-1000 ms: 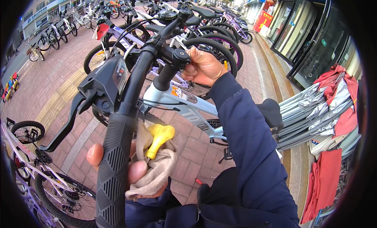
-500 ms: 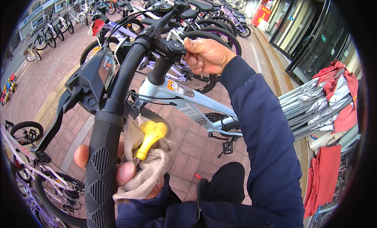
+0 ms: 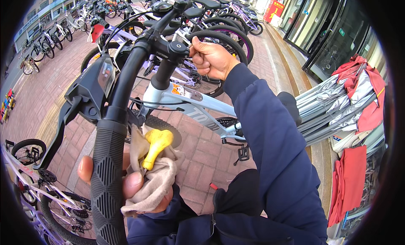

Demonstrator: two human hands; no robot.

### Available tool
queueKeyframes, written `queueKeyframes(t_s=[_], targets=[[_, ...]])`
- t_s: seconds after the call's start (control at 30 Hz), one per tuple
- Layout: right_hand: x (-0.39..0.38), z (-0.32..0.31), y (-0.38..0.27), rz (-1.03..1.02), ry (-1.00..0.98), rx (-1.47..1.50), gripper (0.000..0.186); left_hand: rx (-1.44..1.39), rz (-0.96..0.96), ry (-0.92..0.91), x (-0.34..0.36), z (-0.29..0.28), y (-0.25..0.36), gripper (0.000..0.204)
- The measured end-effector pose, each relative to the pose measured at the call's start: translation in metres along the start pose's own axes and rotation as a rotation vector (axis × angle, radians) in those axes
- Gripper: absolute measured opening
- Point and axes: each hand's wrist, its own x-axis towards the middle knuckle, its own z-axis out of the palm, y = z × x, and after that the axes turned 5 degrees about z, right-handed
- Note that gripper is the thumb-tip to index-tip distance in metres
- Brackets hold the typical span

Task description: The person kneels on the pavement and uses a yellow-handled Allen key to tighten bolts on the front wheel, rear derailleur, handlebar stem, and seat post of a light blue bicycle. They wipe parts with a cloth and rotate the pedals while making adjustments.

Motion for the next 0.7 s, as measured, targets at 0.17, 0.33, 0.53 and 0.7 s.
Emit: queueKeyframes(t_s=[0.17, 0.33, 0.53, 0.7], targets=[[-0.036, 0.010, 0.019, -0.154, 0.175, -0.322, 0.043, -0.026, -0.004, 0.131, -0.002, 0.009, -0.002, 0.101], [-0.078, 0.046, 0.030, -0.494, 0.226, -0.698, 0.020, 0.120, -0.102, 0.379, -0.019, 0.016, -0.019, 0.076], [-0.083, 0.079, 0.031, -0.974, 0.445, -1.175, 0.015, 0.256, -0.167, 0.310, -0.033, 0.009, -0.039, 0.073], [-0.079, 0.085, 0.027, -1.058, 0.524, -1.333, 0.017, 0.365, -0.072, 0.300, -0.037, 0.016, -0.037, 0.073]])
